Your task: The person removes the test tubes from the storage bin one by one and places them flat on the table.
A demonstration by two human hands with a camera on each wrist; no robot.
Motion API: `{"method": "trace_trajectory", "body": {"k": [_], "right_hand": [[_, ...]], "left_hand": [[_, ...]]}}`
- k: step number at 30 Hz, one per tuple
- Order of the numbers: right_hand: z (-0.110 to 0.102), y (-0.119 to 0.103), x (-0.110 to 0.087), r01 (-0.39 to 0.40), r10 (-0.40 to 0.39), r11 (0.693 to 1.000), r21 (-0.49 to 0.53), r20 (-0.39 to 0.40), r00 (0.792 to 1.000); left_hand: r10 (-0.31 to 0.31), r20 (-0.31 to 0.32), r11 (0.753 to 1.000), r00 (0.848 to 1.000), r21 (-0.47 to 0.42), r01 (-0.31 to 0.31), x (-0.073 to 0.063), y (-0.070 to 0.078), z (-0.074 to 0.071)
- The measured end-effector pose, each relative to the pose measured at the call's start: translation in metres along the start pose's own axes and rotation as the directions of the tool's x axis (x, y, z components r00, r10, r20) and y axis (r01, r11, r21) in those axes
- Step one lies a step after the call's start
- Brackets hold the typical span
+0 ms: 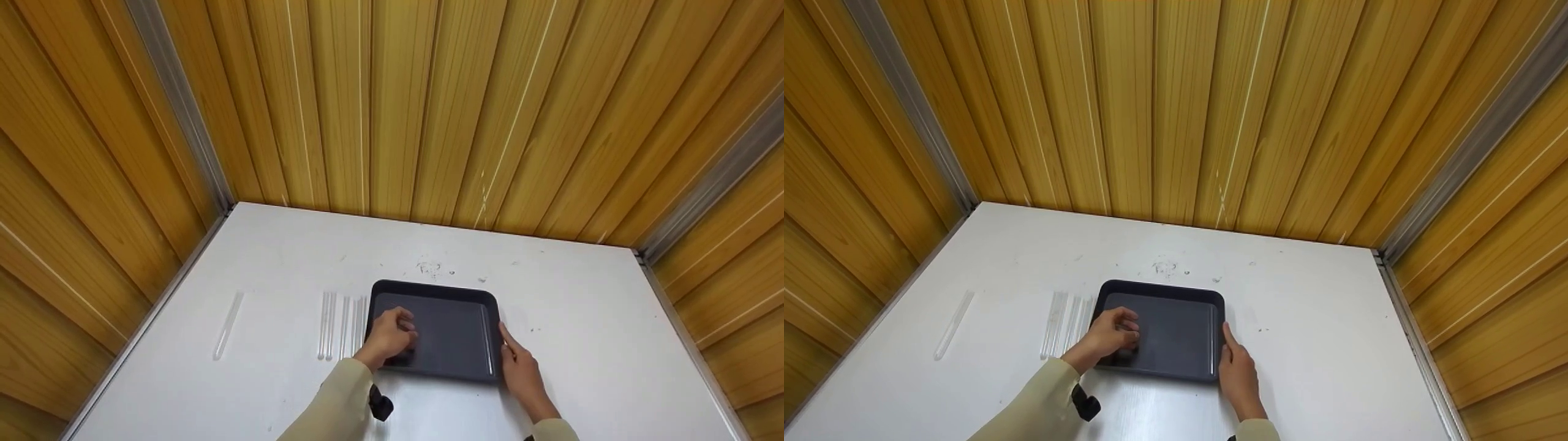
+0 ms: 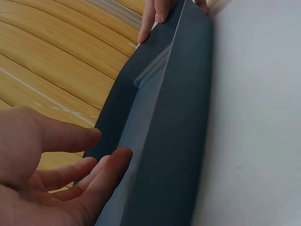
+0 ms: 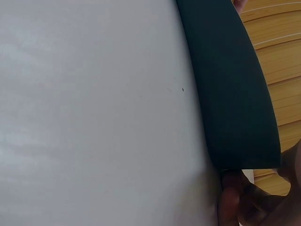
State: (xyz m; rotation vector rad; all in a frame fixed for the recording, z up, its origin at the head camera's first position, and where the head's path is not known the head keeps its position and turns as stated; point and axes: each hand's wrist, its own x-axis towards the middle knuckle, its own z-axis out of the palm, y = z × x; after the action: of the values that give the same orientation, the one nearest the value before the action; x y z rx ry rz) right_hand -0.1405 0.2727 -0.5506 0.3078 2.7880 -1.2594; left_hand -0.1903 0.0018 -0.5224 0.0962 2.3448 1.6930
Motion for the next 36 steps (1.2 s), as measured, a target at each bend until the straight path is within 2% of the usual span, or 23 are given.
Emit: {"method": "trace_trajectory", "body": {"k": [8,15,21,26,36], "right_hand": [[0.000,-0.001,-0.001,-0.014,0.014,1.000,-0.007,0.013,1.000],[0.000,-0.001,-0.002,-0.013,0.013,1.000,-0.008,0.007,1.000],[0.000,-0.001,-0.001,-0.005,0.005,1.000,-0.010,0.007,1.000],[0.000,0.000,-0.001,-0.002,0.002,1.000,-0.008,0.000,1.000],[0.001,0.000,-0.001,-0.004,0.004,1.000,0.002,0.002,1.000]], "left_hand": [[-0.030,0.044,0.998,0.999,-0.057,0.032,0.001,0.002,0.011],[-0.025,0.027,0.999,0.999,-0.033,0.026,0.003,0.004,0.022],[-0.017,0.037,0.998,0.999,-0.053,0.019,0.004,0.005,0.029],[-0.037,0.050,0.996,0.998,-0.078,0.041,0.005,0.008,0.034],[-0.056,0.068,0.997,0.996,-0.057,0.060,0.008,0.008,0.045]]}}
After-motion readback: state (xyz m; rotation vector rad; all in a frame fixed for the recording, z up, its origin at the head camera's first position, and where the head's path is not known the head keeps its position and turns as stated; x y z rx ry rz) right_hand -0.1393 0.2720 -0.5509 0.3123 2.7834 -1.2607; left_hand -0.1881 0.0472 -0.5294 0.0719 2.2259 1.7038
